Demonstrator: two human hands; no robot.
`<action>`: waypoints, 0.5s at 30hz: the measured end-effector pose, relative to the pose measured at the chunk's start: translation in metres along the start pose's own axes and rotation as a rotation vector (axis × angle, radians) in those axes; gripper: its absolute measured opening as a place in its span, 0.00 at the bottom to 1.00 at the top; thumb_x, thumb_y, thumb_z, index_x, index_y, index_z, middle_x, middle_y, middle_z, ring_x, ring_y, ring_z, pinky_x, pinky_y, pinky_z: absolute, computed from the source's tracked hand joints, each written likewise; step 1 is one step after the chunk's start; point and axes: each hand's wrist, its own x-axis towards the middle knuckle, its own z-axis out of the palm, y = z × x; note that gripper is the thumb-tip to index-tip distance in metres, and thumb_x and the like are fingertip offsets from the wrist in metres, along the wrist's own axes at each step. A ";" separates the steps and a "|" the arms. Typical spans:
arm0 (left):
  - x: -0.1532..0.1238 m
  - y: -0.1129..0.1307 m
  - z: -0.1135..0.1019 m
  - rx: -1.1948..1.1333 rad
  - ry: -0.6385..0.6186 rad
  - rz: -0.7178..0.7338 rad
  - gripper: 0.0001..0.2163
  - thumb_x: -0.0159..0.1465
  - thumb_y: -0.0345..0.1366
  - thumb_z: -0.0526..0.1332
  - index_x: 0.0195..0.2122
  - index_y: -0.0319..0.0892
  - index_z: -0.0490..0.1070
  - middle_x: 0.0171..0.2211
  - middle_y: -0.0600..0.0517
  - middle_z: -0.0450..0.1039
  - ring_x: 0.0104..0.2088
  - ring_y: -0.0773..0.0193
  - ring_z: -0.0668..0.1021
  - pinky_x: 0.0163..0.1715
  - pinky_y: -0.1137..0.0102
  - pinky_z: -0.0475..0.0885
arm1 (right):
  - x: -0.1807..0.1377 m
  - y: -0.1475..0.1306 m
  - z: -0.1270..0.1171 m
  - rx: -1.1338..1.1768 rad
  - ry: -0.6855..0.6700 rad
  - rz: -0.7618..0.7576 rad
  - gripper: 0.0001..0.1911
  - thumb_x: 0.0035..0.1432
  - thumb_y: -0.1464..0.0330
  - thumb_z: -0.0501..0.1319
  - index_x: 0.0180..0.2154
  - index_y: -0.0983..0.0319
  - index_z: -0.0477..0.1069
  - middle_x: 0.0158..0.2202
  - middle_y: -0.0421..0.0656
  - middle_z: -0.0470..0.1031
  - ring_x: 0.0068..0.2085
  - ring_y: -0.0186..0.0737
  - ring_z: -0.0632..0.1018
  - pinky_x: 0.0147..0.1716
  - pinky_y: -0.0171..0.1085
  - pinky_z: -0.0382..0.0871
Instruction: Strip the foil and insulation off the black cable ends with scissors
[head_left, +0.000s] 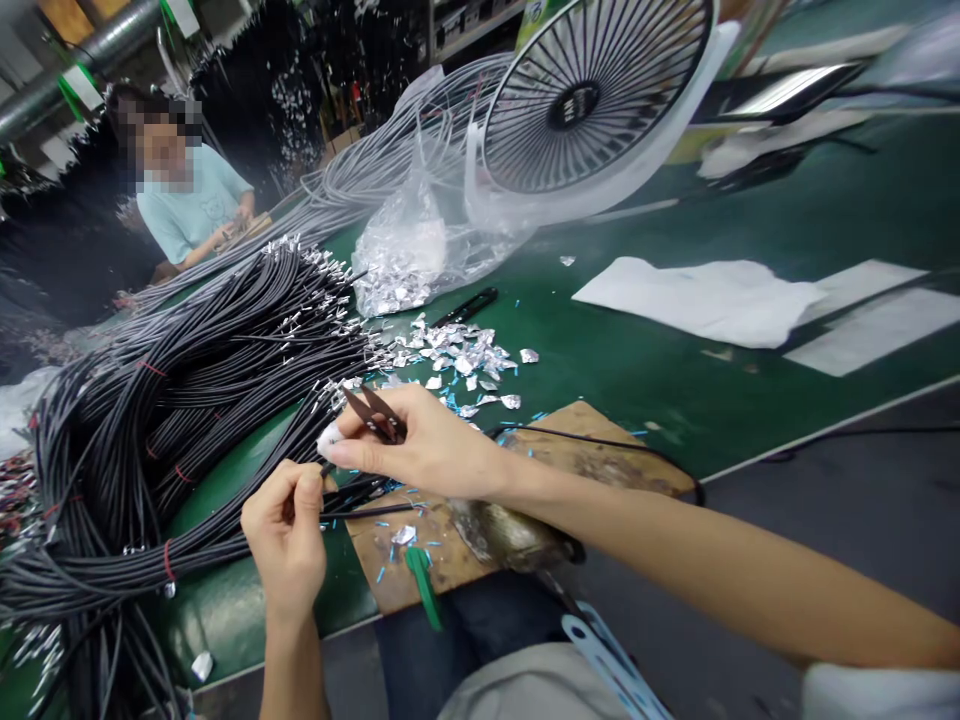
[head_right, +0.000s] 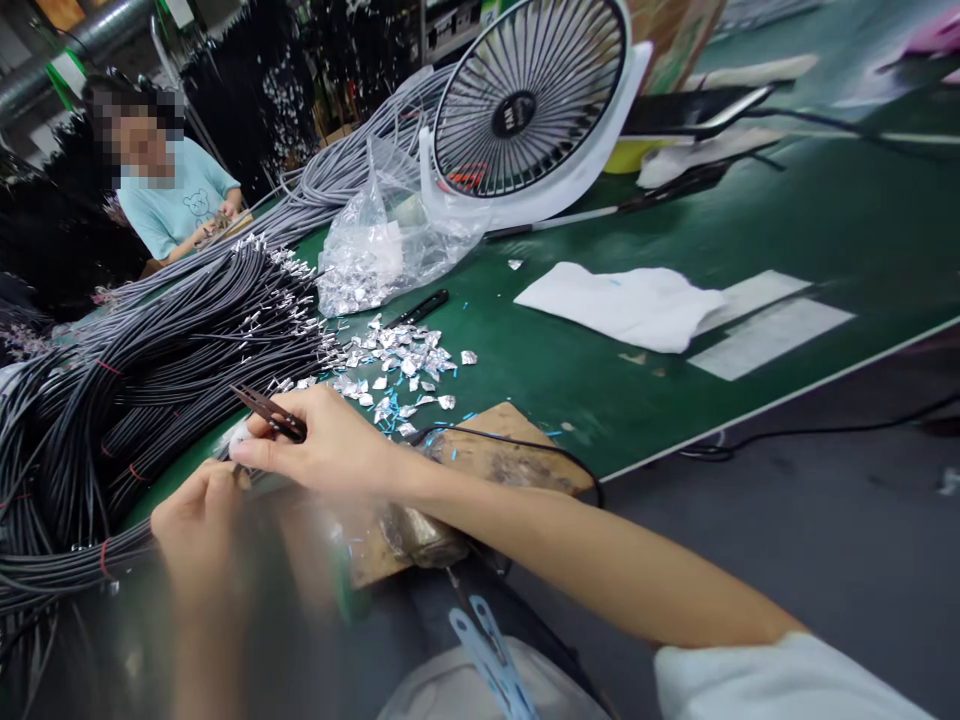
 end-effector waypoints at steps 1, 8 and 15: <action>0.000 0.000 0.000 0.000 -0.002 -0.004 0.12 0.62 0.35 0.56 0.22 0.40 0.69 0.18 0.57 0.65 0.19 0.72 0.66 0.19 0.77 0.57 | -0.001 -0.001 0.000 -0.008 0.007 0.009 0.09 0.51 0.67 0.62 0.25 0.67 0.71 0.18 0.32 0.57 0.20 0.25 0.57 0.19 0.30 0.52; 0.000 -0.001 -0.002 0.012 -0.032 -0.026 0.15 0.63 0.39 0.56 0.21 0.39 0.68 0.17 0.56 0.63 0.18 0.72 0.64 0.18 0.76 0.58 | 0.000 -0.002 -0.004 -0.018 -0.008 -0.074 0.11 0.55 0.66 0.60 0.26 0.68 0.73 0.19 0.34 0.60 0.21 0.26 0.59 0.20 0.30 0.52; 0.001 -0.001 -0.002 -0.029 -0.002 -0.035 0.15 0.63 0.40 0.57 0.21 0.39 0.68 0.17 0.55 0.63 0.18 0.72 0.63 0.17 0.76 0.56 | -0.002 -0.001 -0.002 0.008 -0.043 -0.037 0.12 0.54 0.65 0.61 0.24 0.67 0.71 0.18 0.33 0.56 0.21 0.25 0.55 0.19 0.30 0.49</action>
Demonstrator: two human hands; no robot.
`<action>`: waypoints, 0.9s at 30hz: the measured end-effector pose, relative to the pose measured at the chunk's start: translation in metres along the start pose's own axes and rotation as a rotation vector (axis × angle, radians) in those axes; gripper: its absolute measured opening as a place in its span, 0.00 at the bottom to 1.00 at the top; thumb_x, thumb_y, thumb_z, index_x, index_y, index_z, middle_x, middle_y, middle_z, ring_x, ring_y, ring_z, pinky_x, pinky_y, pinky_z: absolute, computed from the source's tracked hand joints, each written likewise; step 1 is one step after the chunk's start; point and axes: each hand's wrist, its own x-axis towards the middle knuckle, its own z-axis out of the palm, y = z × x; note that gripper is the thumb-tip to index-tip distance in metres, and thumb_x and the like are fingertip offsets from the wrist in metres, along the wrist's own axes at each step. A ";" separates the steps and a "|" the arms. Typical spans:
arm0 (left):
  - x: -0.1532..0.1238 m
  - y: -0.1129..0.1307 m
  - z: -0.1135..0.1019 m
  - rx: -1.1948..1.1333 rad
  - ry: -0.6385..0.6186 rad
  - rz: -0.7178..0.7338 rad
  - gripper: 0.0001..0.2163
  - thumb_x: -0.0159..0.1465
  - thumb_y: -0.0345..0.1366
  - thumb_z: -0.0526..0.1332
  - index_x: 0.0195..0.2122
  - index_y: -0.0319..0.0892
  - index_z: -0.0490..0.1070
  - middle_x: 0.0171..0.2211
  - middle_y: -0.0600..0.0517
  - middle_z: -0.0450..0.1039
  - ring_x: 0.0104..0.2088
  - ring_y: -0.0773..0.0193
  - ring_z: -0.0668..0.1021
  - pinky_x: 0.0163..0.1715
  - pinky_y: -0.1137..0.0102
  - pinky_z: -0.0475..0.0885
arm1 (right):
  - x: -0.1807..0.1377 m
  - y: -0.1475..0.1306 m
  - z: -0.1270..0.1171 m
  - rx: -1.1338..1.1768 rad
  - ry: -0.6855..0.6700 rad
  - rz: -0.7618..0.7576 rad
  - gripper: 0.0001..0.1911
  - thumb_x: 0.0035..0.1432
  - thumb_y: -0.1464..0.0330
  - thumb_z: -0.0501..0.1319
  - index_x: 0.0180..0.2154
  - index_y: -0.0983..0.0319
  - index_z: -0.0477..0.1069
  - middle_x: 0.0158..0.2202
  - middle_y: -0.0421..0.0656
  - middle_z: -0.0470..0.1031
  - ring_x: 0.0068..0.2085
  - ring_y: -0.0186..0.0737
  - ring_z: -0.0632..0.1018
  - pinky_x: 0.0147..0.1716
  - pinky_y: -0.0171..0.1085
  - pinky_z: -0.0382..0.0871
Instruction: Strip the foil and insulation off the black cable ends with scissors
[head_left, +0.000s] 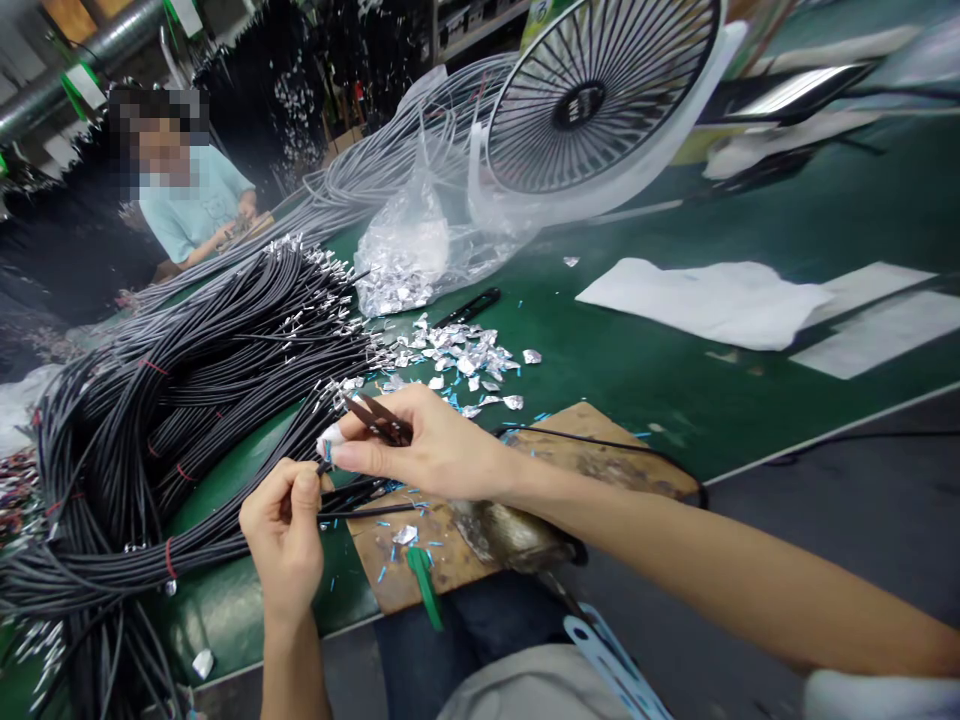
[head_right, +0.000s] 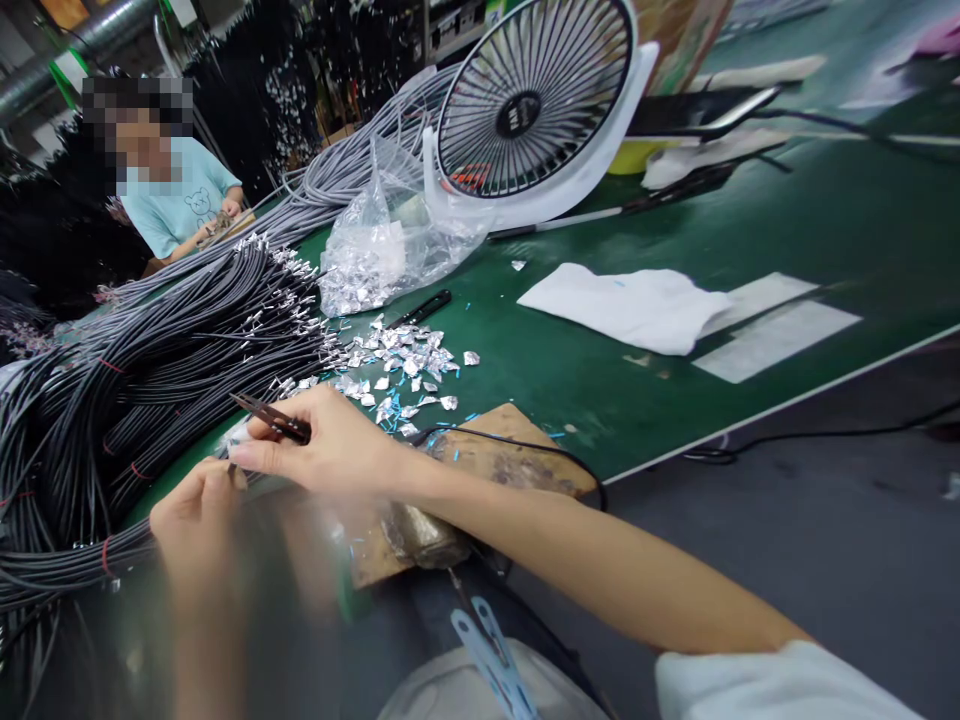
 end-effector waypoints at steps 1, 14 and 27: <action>0.000 0.000 0.000 -0.010 0.004 0.001 0.15 0.63 0.40 0.57 0.21 0.39 0.68 0.17 0.55 0.63 0.18 0.72 0.63 0.17 0.77 0.57 | 0.000 0.000 0.001 -0.013 0.012 -0.011 0.11 0.54 0.66 0.61 0.24 0.67 0.71 0.18 0.33 0.56 0.21 0.25 0.55 0.19 0.29 0.49; -0.001 -0.002 0.005 -0.041 0.110 0.096 0.06 0.59 0.32 0.62 0.25 0.40 0.72 0.21 0.57 0.67 0.23 0.73 0.68 0.23 0.78 0.63 | -0.001 -0.001 0.002 -0.068 0.059 -0.006 0.13 0.55 0.66 0.60 0.23 0.66 0.70 0.19 0.33 0.54 0.22 0.26 0.56 0.20 0.30 0.49; -0.005 -0.008 0.011 -0.120 0.125 0.063 0.05 0.57 0.29 0.65 0.26 0.41 0.70 0.23 0.57 0.66 0.24 0.71 0.69 0.25 0.76 0.64 | -0.007 0.010 0.005 -0.452 0.228 -0.479 0.10 0.57 0.74 0.58 0.24 0.66 0.72 0.20 0.38 0.67 0.22 0.28 0.65 0.22 0.30 0.57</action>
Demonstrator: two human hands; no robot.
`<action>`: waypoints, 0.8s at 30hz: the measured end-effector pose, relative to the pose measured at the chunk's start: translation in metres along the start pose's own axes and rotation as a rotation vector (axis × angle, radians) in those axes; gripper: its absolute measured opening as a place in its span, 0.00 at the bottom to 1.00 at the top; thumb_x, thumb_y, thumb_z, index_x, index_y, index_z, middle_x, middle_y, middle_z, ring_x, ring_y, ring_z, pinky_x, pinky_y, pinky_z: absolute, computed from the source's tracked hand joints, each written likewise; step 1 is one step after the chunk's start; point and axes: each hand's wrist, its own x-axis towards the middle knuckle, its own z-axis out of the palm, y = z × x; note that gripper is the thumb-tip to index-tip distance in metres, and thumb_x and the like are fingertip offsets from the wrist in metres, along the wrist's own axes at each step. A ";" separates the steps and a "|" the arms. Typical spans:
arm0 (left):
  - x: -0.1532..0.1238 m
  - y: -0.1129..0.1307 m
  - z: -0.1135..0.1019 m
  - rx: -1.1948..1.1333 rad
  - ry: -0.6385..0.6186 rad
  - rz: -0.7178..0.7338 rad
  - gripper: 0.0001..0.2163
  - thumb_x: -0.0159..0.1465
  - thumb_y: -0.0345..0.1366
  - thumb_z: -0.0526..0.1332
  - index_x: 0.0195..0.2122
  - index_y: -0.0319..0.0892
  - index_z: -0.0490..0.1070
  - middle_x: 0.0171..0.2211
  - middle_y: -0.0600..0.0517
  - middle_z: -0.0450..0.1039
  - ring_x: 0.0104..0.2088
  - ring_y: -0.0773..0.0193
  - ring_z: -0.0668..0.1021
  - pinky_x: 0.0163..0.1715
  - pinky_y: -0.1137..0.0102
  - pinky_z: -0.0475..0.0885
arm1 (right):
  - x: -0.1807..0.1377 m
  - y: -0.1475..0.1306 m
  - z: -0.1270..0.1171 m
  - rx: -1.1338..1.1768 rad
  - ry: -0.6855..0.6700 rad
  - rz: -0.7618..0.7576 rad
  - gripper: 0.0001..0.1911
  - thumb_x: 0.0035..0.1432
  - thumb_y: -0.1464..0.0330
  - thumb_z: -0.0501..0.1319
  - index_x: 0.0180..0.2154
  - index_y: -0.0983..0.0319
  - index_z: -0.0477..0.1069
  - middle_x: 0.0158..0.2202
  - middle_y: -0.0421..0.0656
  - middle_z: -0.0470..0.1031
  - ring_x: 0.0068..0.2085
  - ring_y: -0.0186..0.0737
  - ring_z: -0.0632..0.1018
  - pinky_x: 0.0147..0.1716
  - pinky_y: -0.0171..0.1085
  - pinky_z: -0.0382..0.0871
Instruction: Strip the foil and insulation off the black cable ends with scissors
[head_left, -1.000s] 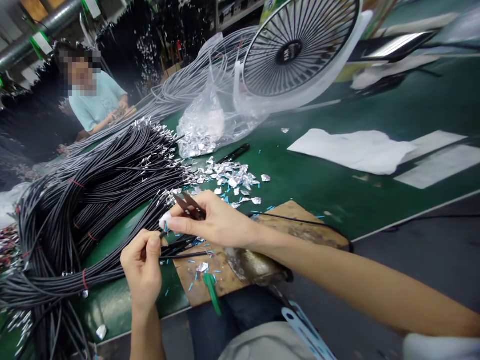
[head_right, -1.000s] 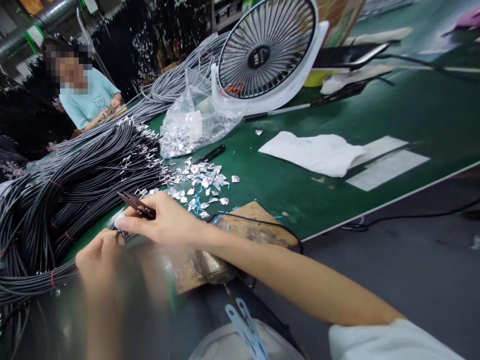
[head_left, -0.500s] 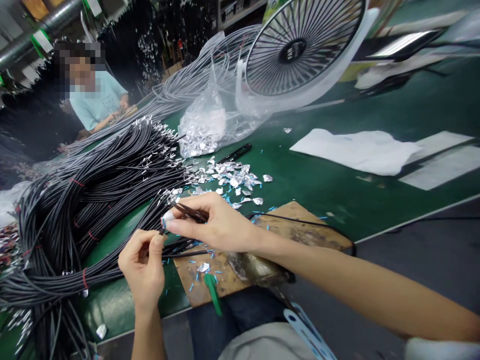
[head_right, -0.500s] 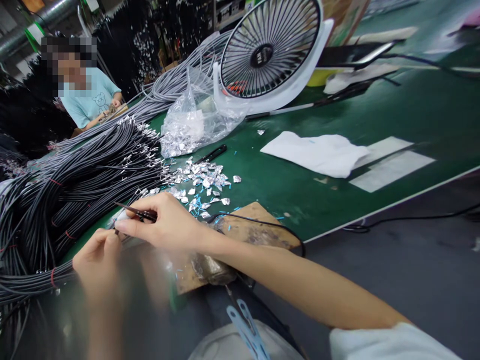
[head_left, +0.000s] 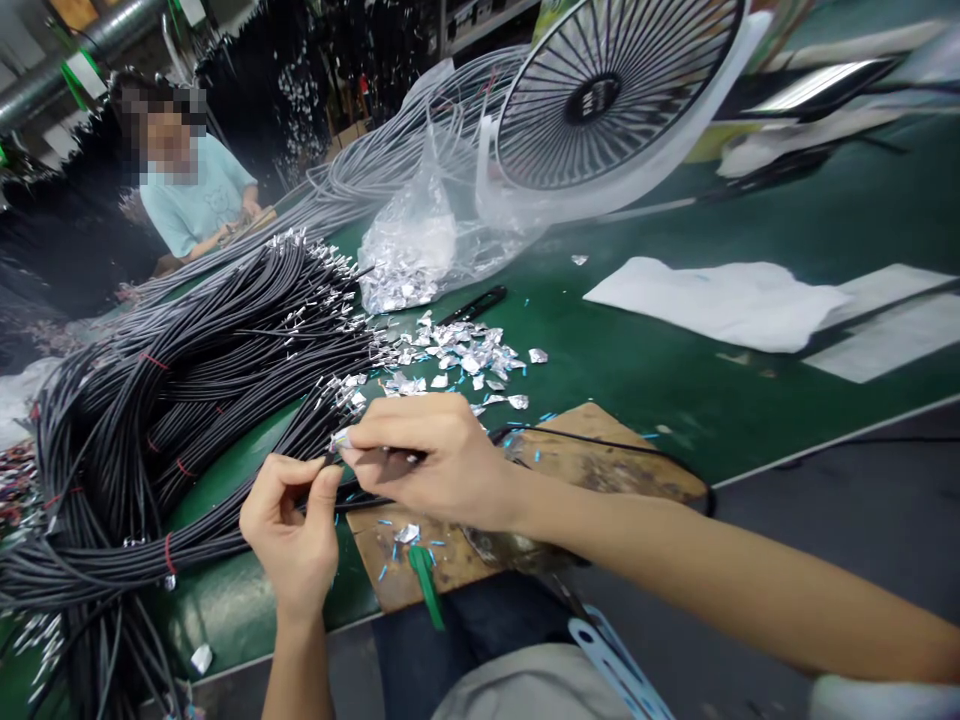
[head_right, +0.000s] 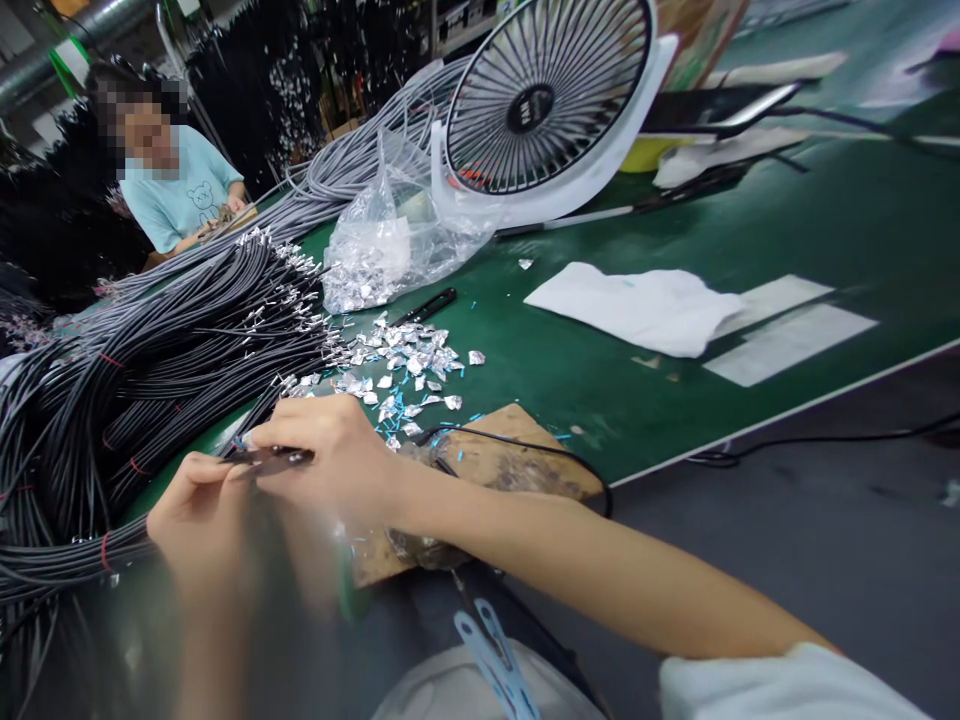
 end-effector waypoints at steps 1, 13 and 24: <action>0.000 0.000 0.000 -0.005 -0.017 -0.017 0.05 0.57 0.29 0.64 0.25 0.41 0.70 0.22 0.57 0.66 0.24 0.71 0.69 0.25 0.76 0.64 | -0.002 0.002 0.000 -0.058 -0.021 -0.058 0.11 0.58 0.73 0.57 0.24 0.65 0.72 0.21 0.39 0.68 0.23 0.29 0.66 0.22 0.30 0.57; 0.007 0.006 -0.004 0.014 -0.089 -0.006 0.07 0.59 0.32 0.62 0.23 0.40 0.71 0.20 0.57 0.66 0.21 0.73 0.68 0.22 0.78 0.63 | 0.007 -0.004 -0.005 0.094 0.012 0.196 0.07 0.57 0.70 0.60 0.28 0.65 0.72 0.25 0.38 0.67 0.25 0.29 0.65 0.26 0.31 0.59; 0.007 0.007 -0.006 0.084 -0.212 -0.147 0.11 0.60 0.40 0.62 0.25 0.39 0.75 0.23 0.51 0.73 0.24 0.68 0.73 0.23 0.75 0.67 | 0.007 0.000 -0.003 0.142 -0.088 0.274 0.09 0.59 0.70 0.58 0.26 0.64 0.67 0.25 0.38 0.64 0.26 0.30 0.64 0.25 0.31 0.57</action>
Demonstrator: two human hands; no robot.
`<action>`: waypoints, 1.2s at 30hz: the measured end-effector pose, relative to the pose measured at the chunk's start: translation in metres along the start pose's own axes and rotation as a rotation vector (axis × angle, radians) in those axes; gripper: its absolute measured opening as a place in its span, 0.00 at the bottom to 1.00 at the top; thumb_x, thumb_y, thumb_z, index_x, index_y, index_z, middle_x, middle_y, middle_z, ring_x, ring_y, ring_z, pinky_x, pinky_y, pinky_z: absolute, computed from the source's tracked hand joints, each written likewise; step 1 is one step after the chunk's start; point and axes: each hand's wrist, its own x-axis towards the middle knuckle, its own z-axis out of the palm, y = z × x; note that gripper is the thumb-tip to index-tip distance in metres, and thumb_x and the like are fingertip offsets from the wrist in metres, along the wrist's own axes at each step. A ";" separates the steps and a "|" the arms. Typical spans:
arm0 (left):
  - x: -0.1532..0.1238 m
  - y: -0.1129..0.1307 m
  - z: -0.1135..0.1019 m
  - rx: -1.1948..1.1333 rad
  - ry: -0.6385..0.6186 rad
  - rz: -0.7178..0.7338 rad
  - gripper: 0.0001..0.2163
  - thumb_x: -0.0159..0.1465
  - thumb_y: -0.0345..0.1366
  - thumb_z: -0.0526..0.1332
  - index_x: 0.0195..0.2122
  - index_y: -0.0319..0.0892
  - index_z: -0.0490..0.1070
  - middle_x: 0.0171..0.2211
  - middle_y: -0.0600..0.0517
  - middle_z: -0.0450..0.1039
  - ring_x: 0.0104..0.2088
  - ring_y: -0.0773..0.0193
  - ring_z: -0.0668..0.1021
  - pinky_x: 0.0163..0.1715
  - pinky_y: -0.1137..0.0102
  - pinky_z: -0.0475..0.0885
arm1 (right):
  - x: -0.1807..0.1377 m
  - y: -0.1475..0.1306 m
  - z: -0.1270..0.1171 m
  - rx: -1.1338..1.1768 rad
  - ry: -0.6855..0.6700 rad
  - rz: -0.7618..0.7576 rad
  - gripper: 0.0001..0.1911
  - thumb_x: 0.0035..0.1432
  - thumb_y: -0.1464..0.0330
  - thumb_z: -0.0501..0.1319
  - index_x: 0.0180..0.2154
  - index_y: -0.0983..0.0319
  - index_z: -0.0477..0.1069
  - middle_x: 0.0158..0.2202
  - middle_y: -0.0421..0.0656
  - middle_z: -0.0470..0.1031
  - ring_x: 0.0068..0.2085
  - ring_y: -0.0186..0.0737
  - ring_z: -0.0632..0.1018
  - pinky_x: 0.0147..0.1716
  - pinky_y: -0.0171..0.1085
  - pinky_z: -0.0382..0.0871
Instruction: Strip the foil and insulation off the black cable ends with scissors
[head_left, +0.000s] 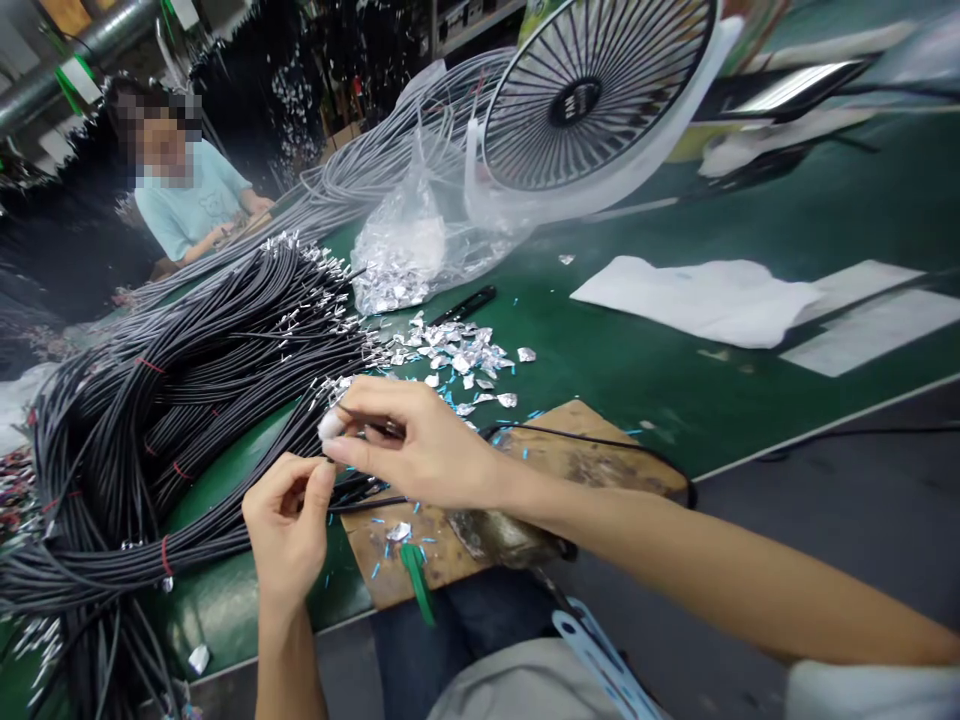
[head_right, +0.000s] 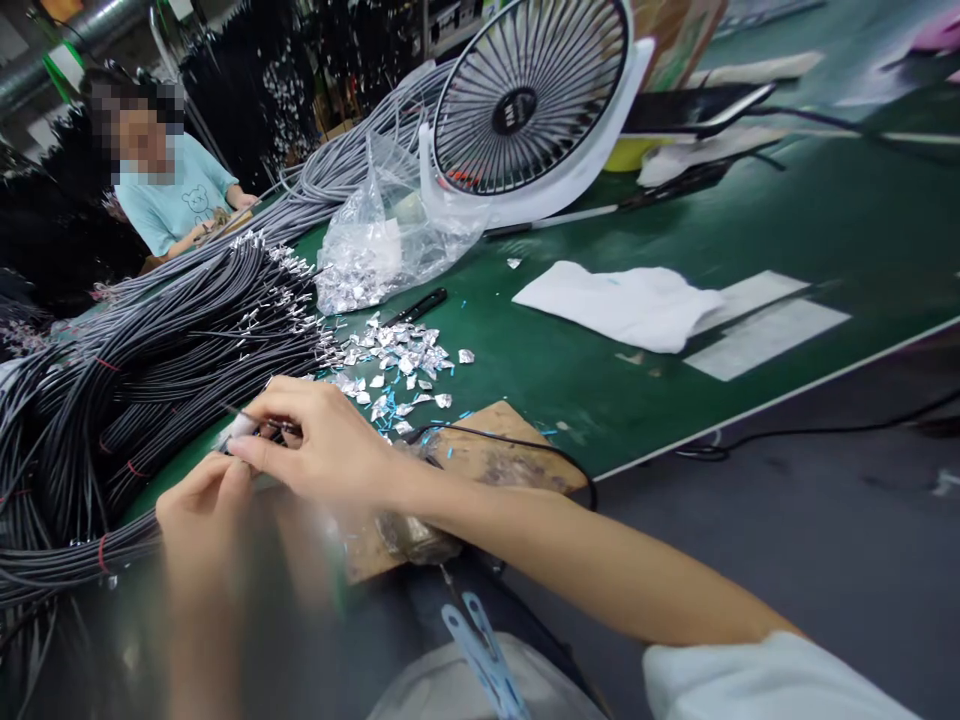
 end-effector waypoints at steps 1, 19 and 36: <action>0.000 0.001 0.001 -0.015 -0.024 -0.037 0.11 0.59 0.40 0.62 0.26 0.39 0.76 0.23 0.51 0.73 0.24 0.67 0.73 0.23 0.74 0.68 | -0.002 0.001 0.000 -0.095 0.030 -0.107 0.07 0.58 0.72 0.58 0.27 0.65 0.68 0.26 0.39 0.65 0.27 0.30 0.64 0.25 0.31 0.57; 0.004 0.000 -0.002 -0.154 -0.027 -0.018 0.14 0.60 0.42 0.61 0.23 0.38 0.72 0.18 0.54 0.68 0.15 0.74 0.66 0.13 0.78 0.59 | -0.002 0.001 0.004 0.043 0.115 -0.162 0.15 0.57 0.75 0.60 0.20 0.63 0.60 0.22 0.36 0.60 0.24 0.28 0.61 0.24 0.31 0.56; 0.000 -0.004 0.003 0.376 0.358 0.617 0.08 0.56 0.22 0.63 0.33 0.41 0.72 0.27 0.55 0.70 0.27 0.69 0.73 0.28 0.73 0.69 | -0.005 -0.006 0.005 0.038 0.011 -0.004 0.12 0.56 0.73 0.55 0.21 0.64 0.65 0.19 0.33 0.59 0.21 0.26 0.58 0.22 0.29 0.53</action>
